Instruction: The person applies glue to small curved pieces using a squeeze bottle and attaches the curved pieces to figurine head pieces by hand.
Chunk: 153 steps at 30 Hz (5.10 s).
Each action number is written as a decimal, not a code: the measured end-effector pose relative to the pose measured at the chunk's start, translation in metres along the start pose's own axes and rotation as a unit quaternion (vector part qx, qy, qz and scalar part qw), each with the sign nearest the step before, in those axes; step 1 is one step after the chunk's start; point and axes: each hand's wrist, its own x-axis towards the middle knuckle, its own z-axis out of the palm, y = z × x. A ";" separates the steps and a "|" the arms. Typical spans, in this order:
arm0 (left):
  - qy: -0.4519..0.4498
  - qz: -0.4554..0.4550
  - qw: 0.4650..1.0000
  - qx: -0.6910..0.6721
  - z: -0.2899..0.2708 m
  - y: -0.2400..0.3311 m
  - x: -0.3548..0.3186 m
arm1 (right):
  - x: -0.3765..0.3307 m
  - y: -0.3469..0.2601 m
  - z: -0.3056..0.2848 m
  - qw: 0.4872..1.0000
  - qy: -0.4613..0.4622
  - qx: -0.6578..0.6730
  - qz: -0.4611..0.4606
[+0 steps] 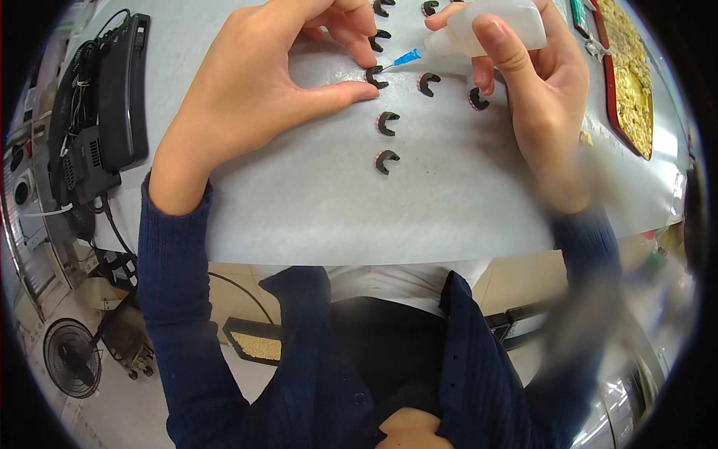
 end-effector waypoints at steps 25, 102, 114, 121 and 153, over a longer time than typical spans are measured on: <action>0.078 -0.212 0.941 0.252 -0.008 0.023 -0.006 | 0.027 0.039 0.037 0.720 0.056 0.645 -0.250; 0.008 -0.219 0.968 0.121 0.002 0.017 -0.006 | 0.009 -0.029 -0.006 0.948 0.173 0.182 0.197; 0.011 -0.215 0.968 0.129 0.003 0.013 -0.006 | 0.009 -0.029 -0.007 0.951 0.162 0.168 0.204; 0.011 -0.213 0.968 0.132 0.003 0.012 -0.006 | 0.010 -0.031 -0.007 0.946 0.168 0.172 0.217; 0.009 -0.223 0.964 0.145 0.001 0.014 -0.004 | 0.011 -0.032 -0.006 0.953 0.129 0.170 0.216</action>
